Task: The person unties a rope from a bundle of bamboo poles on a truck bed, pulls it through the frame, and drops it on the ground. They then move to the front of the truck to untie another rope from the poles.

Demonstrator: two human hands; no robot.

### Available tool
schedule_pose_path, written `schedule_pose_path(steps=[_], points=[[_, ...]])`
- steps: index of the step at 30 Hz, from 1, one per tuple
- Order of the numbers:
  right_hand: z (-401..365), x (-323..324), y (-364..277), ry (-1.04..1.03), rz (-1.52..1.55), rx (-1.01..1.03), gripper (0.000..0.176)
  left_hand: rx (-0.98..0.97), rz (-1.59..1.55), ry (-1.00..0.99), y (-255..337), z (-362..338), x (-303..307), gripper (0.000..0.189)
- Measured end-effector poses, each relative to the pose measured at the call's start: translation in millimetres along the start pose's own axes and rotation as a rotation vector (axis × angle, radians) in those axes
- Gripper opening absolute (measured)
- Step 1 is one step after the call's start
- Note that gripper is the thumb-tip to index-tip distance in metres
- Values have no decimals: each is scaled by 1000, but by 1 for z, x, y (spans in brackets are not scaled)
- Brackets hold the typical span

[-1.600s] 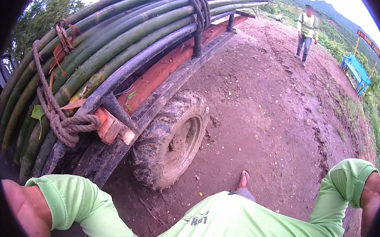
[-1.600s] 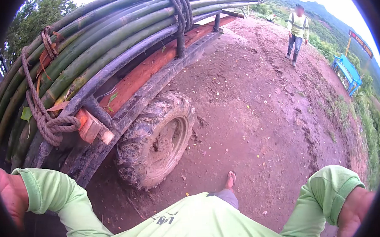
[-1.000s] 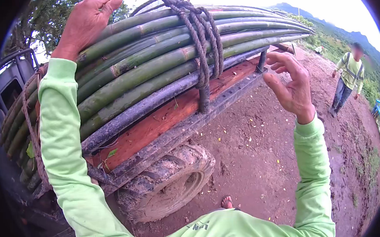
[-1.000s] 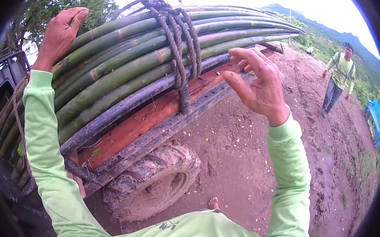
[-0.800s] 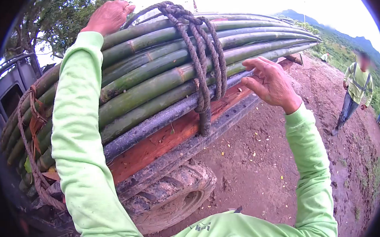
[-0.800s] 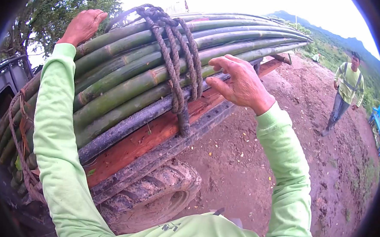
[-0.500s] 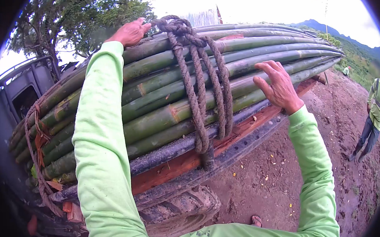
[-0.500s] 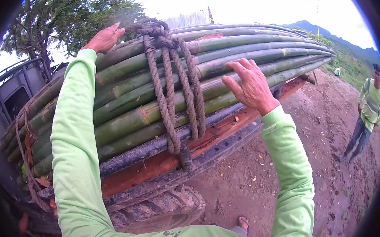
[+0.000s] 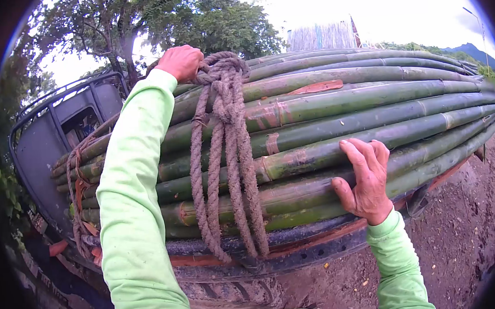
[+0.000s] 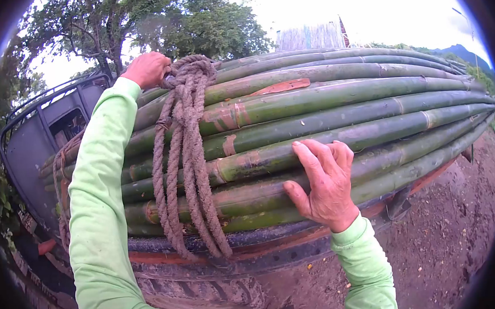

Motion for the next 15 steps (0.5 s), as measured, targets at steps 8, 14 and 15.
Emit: schedule_pose_path(steps=[8,14,15], points=[[-7,1,12,-31,95,12,54,446,-733,-164,-53,-47,15,43],[-2,-1,6,-56,39,28,54,199,-414,-25,-25,-21,13,26],[-1,-2,4,-61,20,26,54,189,-360,-104,-6,-5,7,26]])
Point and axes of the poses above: each hand's wrist, its own z-axis towards the middle knuckle, its own x-axis out of the back of the hand, y = z × x, the point moved 2 cm from there along z, towards the middle knuckle, and after that the axes turned 14 degrees about y, right-handed, at the moved point
